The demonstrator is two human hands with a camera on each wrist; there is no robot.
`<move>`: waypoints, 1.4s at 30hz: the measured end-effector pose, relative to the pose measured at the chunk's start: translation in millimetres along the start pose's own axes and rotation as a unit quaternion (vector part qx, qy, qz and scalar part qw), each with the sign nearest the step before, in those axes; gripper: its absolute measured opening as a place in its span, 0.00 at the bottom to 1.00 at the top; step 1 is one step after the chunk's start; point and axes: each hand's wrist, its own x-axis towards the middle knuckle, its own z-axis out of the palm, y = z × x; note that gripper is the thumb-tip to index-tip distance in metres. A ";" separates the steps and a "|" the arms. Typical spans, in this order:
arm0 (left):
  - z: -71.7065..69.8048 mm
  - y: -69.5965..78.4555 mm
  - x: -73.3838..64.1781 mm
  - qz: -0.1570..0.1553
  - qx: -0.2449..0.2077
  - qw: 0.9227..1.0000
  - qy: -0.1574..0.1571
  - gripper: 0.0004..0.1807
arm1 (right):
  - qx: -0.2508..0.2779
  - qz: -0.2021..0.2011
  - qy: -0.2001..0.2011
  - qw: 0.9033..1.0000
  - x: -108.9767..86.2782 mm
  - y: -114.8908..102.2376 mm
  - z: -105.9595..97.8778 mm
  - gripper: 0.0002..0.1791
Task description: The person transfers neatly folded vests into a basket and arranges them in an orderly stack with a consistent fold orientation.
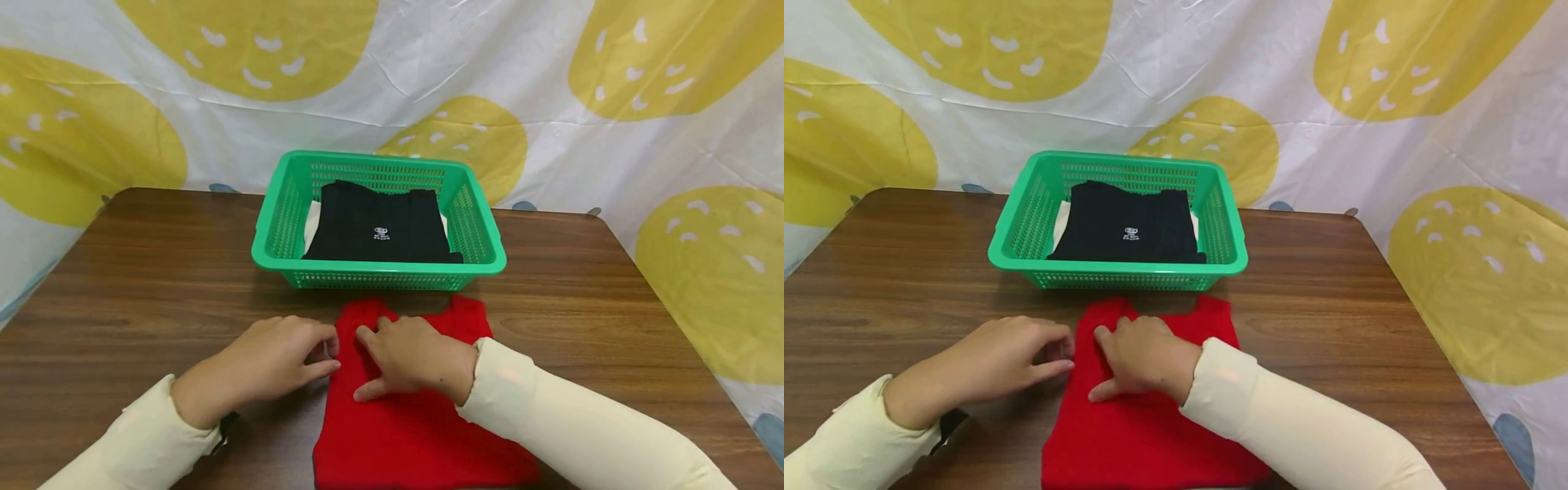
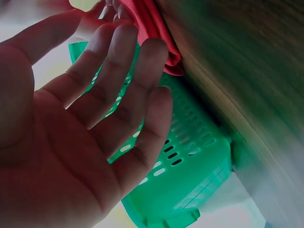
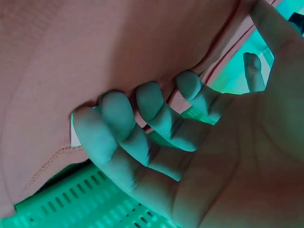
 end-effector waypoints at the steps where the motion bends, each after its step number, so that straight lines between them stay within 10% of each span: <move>1: -1.0 -0.3 -0.1 -0.004 0.000 1.000 -0.004 0.08 | 0.000 0.001 0.000 1.000 1.3 -1.5 -0.5 0.42; 26: -12.4 -11.8 -6.6 -0.037 0.004 0.997 -0.062 0.12 | -0.002 -0.002 0.006 1.000 18.2 -18.8 -6.4 0.39; 42: 0.8 -11.4 -8.0 -0.011 0.053 0.998 -0.022 0.16 | 0.151 -0.008 0.069 0.986 -36.7 47.6 5.7 0.20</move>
